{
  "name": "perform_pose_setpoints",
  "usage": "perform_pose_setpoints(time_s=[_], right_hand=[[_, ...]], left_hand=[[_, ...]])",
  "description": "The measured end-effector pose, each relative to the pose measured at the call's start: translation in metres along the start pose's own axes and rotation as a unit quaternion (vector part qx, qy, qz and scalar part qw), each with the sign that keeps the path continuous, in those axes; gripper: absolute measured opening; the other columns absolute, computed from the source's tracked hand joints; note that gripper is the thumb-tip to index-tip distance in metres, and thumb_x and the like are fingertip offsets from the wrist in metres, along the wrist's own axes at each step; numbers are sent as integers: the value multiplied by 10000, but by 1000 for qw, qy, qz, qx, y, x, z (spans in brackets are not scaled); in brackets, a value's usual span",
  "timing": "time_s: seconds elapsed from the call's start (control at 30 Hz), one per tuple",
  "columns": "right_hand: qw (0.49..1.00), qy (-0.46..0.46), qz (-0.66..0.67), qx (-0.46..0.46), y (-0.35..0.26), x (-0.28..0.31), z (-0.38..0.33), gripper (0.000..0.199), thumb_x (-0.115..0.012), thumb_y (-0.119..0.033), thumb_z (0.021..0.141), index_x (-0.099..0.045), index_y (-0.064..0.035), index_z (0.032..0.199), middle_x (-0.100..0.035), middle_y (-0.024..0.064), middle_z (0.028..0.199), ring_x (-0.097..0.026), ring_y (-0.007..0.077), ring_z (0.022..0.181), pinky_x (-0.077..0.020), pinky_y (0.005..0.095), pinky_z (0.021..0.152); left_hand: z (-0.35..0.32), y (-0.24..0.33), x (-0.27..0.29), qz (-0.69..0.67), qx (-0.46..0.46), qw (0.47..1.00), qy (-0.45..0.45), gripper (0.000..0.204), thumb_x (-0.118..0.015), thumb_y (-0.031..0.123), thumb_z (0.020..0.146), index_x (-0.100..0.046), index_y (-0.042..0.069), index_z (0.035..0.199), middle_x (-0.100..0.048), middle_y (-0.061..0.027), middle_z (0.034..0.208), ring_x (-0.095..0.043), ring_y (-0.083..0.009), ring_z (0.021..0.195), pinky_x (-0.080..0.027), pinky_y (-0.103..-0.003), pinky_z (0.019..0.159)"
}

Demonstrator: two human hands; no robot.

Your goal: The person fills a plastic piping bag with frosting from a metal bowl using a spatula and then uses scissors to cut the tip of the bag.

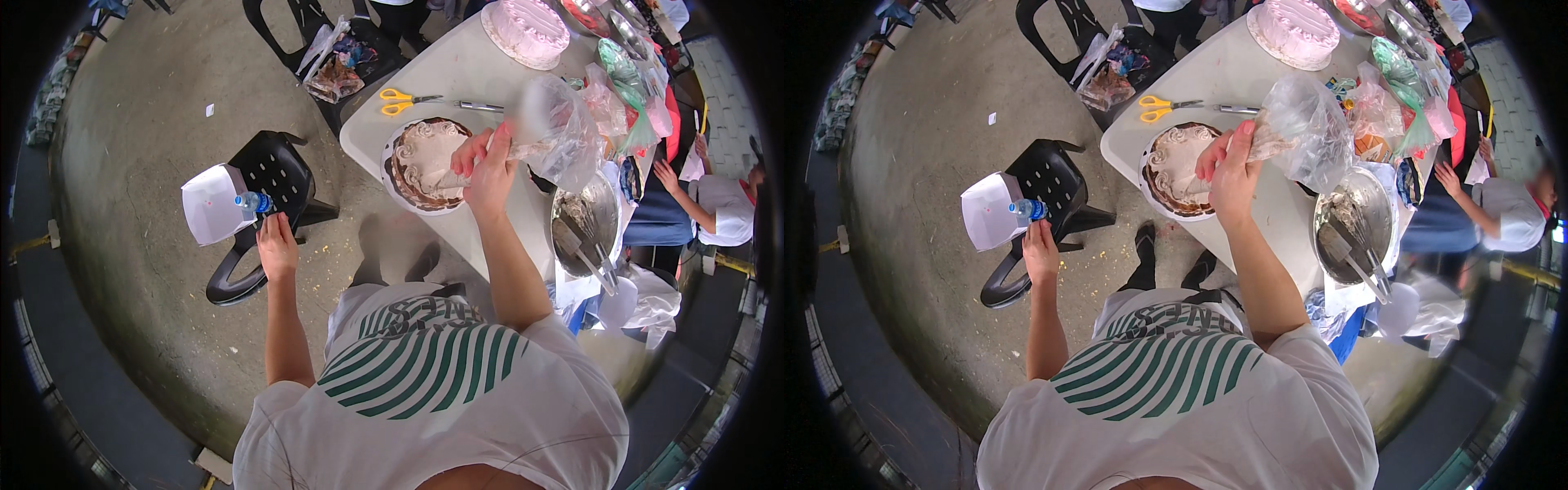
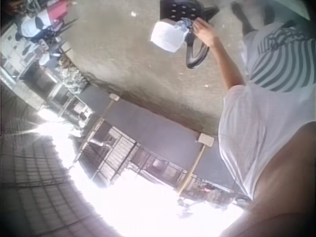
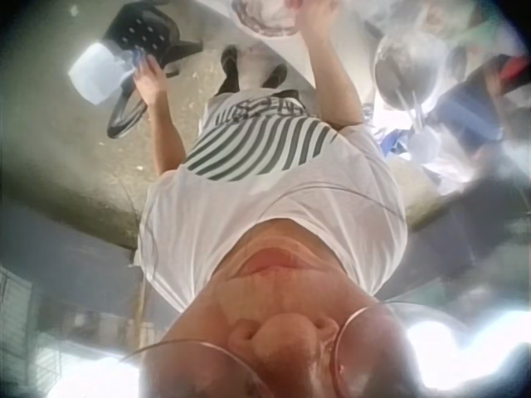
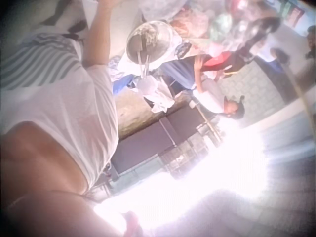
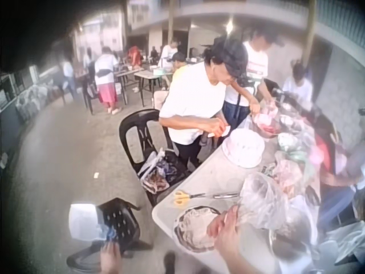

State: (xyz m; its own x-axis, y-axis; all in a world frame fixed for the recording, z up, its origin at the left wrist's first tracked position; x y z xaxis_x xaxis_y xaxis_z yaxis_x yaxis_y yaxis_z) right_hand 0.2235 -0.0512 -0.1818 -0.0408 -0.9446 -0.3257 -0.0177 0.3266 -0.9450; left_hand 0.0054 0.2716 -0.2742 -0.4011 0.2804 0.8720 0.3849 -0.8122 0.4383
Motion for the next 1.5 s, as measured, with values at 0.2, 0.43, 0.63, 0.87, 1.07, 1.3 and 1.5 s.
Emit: perform_pose_setpoints(time_s=[0.2, 0.43, 0.63, 0.87, 1.07, 1.3, 1.5], right_hand=[[1000, 7, -21, 14, -3, 6, 1, 596, -361, -538, 985, -312, -102, 582, -347, 63, 430, -342, 161, 367, -345, 310, 395], [1000, -5, -9, 9, -4, 13, -2, 585, -367, -513, 992, -323, -98, 582, -346, 61, 429, -344, 158, 363, -345, 307, 391], [1000, -7, -1, -1, -2, 7, -9, 581, -370, -501, 995, -318, -101, 577, -346, 58, 431, -339, 156, 365, -344, 309, 395], [1000, -31, 3, -6, 2, -9, -10, 577, -387, -504, 989, -316, -104, 580, -344, 57, 432, -345, 156, 372, -341, 313, 397], [999, -31, 7, 7, 0, -18, -5, 579, -380, -460, 1005, -331, -94, 559, -345, 24, 452, -375, 134, 373, -341, 292, 381], [1000, -9, -10, 28, -5, -7, 1, 582, -385, -500, 992, -317, -102, 571, -344, 54, 430, -338, 159, 362, -338, 313, 389], [1000, -3, -2, 17, -7, 2, -5, 584, -366, -492, 999, -315, -100, 569, -345, 56, 428, -336, 167, 361, -339, 319, 391]], left_hand=[[-1, -2, -1, 7, 1, 1000, 2, 201, -469, 178, 969, -563, 16, 895, -609, -161, 858, -586, -361, 812, -438, -448, 741], [1, 2, 1, 4, -6, 1000, 8, 205, -463, 171, 971, -559, 13, 881, -607, -159, 848, -583, -357, 804, -436, -443, 743], [1, 3, 1, -1, -6, 1000, 8, 225, -457, 178, 974, -549, 10, 855, -602, -156, 834, -580, -356, 799, -432, -445, 739], [0, 0, 1, -1, -4, 1000, 16, 229, -456, 179, 975, -553, 10, 855, -602, -156, 831, -582, -355, 796, -433, -444, 738], [0, -1, 0, -3, -3, 1000, 13, 229, -454, 179, 975, -556, 9, 861, -601, -155, 825, -582, -355, 793, -434, -443, 739], [-1, -3, 0, -1, -4, 1000, 12, 234, -451, 178, 978, -554, 11, 851, -599, -151, 813, -582, -349, 789, -433, -443, 741], [1, 2, 1, -5, -4, 1000, 11, 243, -443, 181, 982, -551, 13, 843, -600, -138, 808, -582, -346, 790, -432, -442, 747]])
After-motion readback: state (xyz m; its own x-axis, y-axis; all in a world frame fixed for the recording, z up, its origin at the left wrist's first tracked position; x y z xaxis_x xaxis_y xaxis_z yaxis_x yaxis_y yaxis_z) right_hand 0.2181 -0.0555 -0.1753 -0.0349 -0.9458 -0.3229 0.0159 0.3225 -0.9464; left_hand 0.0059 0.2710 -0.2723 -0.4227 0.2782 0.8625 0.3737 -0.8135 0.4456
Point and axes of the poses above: each hand's wrist, its own z-axis towards the middle knuckle, its own x-axis out of the back of the hand, y = z × x, the point moved 8 cm from there along z, towards the middle knuckle
